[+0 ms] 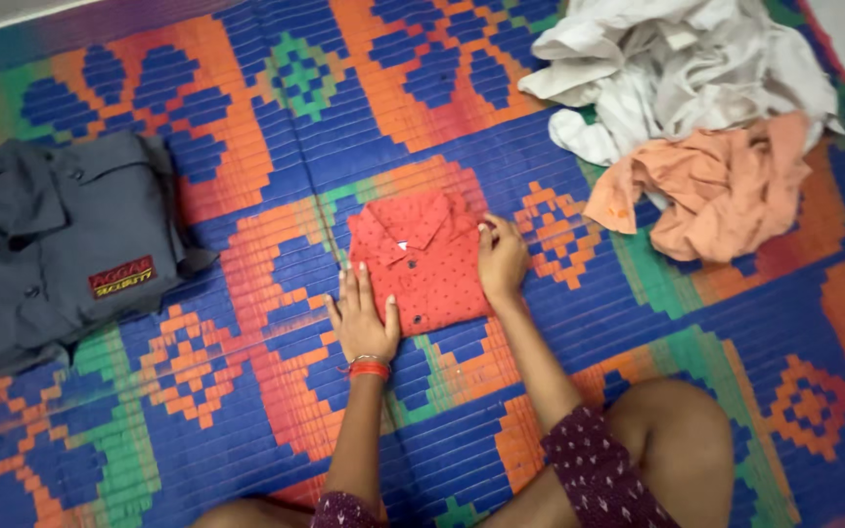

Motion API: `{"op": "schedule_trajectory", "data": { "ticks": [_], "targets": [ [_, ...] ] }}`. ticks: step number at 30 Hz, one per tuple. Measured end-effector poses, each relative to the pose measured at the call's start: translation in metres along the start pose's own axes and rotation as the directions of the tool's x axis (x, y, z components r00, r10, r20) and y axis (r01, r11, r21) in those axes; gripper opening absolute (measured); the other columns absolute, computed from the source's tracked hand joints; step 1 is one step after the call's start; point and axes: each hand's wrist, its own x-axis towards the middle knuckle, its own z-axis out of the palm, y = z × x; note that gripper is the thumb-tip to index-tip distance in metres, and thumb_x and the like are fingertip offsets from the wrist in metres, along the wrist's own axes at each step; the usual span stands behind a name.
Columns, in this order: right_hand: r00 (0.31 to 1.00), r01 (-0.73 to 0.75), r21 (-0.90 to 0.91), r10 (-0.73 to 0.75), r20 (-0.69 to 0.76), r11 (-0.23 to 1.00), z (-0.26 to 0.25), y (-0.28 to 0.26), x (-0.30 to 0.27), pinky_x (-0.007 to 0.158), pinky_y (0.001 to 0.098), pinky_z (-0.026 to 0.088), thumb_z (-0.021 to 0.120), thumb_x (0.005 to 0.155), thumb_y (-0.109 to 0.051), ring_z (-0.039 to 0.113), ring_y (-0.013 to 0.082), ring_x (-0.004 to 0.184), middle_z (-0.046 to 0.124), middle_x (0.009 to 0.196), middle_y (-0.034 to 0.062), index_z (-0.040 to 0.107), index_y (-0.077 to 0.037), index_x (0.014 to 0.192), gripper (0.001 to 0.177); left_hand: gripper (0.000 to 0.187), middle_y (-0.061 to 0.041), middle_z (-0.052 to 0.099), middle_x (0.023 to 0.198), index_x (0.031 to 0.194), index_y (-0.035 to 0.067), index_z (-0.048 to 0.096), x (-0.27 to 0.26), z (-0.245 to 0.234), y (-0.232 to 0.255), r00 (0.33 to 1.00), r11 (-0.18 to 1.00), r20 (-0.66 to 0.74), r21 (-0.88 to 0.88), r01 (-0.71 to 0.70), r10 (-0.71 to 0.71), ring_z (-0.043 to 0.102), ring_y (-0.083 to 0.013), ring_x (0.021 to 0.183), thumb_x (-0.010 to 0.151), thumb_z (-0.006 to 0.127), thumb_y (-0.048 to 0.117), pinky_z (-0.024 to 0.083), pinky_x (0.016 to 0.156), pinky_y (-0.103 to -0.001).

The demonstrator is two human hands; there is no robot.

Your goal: The person folds a dark gray shirt, then a red patterned shirt, and finally a white shirt on a colorful mat. Each shirt is smoothed, folded in half, and then folded again into a compact rectangle.

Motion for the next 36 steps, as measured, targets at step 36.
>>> {"op": "schedule_trajectory", "data": {
  "ticks": [36],
  "targets": [
    [0.962, 0.177, -0.17, -0.134, 0.238, 0.969, -0.019, 0.007, -0.045, 0.125, 0.0495, 0.031, 0.047, 0.106, -0.03, 0.039, 0.0351, 0.147, 0.043, 0.16, 0.0178, 0.04, -0.005, 0.158, 0.058, 0.06, -0.011, 0.052, 0.153, 0.137, 0.004, 0.061, 0.006, 0.021, -0.018, 0.976, 0.988, -0.19, -0.123, 0.089, -0.111, 0.038, -0.0371, 0.148, 0.079, 0.05, -0.002, 0.027, 0.122, -0.055]
  ]
}}
